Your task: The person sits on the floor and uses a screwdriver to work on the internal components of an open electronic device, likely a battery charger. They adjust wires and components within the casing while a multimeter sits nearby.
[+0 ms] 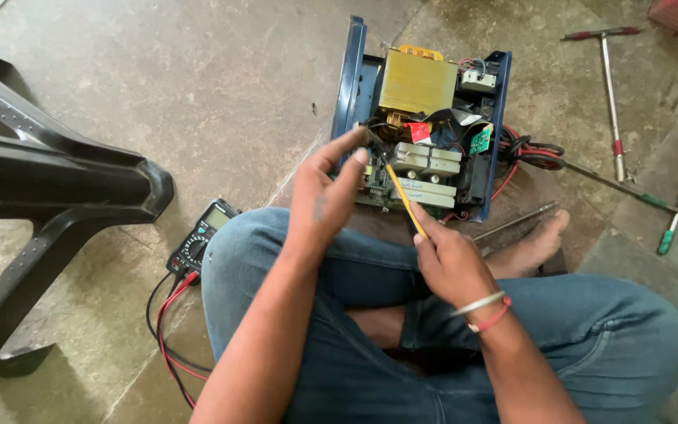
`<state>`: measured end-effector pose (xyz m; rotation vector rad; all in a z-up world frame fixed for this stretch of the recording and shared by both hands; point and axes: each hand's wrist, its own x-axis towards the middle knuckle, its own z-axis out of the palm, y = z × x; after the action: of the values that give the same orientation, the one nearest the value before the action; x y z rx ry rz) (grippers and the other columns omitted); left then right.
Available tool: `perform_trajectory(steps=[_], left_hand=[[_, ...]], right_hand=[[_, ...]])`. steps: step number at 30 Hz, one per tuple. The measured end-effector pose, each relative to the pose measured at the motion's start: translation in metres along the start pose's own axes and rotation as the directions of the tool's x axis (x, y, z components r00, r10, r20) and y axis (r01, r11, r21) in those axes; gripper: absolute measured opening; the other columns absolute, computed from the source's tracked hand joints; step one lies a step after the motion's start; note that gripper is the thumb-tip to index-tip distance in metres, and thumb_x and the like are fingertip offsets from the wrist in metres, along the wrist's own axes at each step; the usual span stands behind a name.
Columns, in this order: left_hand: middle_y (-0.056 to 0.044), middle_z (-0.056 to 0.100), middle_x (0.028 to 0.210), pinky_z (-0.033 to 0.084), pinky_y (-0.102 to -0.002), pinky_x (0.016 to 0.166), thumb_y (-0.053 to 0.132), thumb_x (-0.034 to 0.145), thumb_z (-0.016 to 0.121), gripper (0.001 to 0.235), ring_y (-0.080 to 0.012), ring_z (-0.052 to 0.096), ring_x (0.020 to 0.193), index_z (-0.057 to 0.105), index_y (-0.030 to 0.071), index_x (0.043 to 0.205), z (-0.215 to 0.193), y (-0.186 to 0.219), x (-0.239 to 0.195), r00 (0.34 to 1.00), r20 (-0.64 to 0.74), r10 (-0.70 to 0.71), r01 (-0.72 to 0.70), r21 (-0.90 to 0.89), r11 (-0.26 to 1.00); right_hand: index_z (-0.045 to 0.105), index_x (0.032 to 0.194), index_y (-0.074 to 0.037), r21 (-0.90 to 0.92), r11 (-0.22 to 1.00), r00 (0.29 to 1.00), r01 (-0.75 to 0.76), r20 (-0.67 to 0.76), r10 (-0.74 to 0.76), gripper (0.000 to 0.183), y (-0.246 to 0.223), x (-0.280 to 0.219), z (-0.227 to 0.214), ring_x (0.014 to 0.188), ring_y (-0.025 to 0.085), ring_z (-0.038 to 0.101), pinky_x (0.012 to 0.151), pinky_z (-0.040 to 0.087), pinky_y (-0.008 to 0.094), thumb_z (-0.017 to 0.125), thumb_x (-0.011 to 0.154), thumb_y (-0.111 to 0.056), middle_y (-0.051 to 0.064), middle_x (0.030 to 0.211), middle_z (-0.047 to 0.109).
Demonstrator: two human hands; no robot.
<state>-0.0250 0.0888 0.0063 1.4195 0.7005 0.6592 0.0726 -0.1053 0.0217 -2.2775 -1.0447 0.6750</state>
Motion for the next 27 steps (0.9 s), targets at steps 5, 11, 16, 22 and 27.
perform_trajectory(steps=[5,11,16,22,27], left_hand=[[-0.003,0.077,0.11,0.05,-0.02,0.064,0.016,0.094,0.067,0.04,-0.004,0.058,0.069,0.069,-0.003,0.129,-0.001,-0.009,0.019,0.992,0.009,-0.124,0.12,-0.323,0.939],[-0.008,0.077,0.102,0.052,-0.021,0.066,0.02,0.094,0.071,0.041,-0.0051,0.06,0.07,0.072,-0.002,0.128,0.004,-0.008,0.022,0.992,-0.023,-0.12,0.111,-0.256,0.96],[-0.005,0.078,0.104,0.054,-0.022,0.065,0.022,0.091,0.071,0.041,-0.0053,0.063,0.07,0.072,-0.001,0.126,0.004,-0.002,0.024,0.993,-0.014,-0.12,0.113,-0.239,0.964],[-0.007,0.077,0.099,0.052,-0.023,0.063,0.025,0.092,0.069,0.042,-0.006,0.062,0.068,0.074,-0.001,0.125,-0.002,-0.002,0.022,0.987,-0.037,-0.158,0.144,-0.241,0.96],[-0.007,0.077,0.099,0.053,-0.023,0.064,0.025,0.092,0.069,0.042,-0.0062,0.061,0.068,0.073,-0.002,0.125,-0.001,-0.004,0.023,0.989,-0.034,-0.141,0.127,-0.27,0.954]], right_hand=[[0.054,0.147,-0.014,-0.007,0.989,0.987,0.146,-0.072,-0.147,0.052,0.01,0.015,0.012,0.086,0.049,0.067,0.074,0.053,0.052,0.055,0.095,-0.016,0.03,0.093,0.068],[0.057,0.145,-0.019,-0.215,0.976,1.0,-0.031,-0.008,0.03,0.052,-0.01,0.015,0.011,0.079,0.051,0.065,0.075,0.049,0.06,0.056,0.093,-0.017,0.031,0.081,0.066],[0.059,0.14,-0.014,-0.291,0.956,0.999,-0.035,-0.007,0.035,0.049,-0.033,0.02,0.011,0.078,0.05,0.066,0.078,0.049,0.061,0.057,0.091,-0.014,0.029,0.081,0.067],[0.059,0.133,0.0,-0.347,0.938,1.0,0.003,0.023,0.006,0.047,-0.054,0.029,0.014,0.083,0.048,0.068,0.08,0.051,0.059,0.055,0.087,-0.009,0.029,0.083,0.069],[0.062,0.13,-0.003,-0.384,0.923,0.999,-0.027,0.034,0.043,0.044,-0.064,0.035,0.009,0.085,0.049,0.067,0.082,0.051,0.058,0.058,0.087,-0.011,0.031,0.086,0.068]])
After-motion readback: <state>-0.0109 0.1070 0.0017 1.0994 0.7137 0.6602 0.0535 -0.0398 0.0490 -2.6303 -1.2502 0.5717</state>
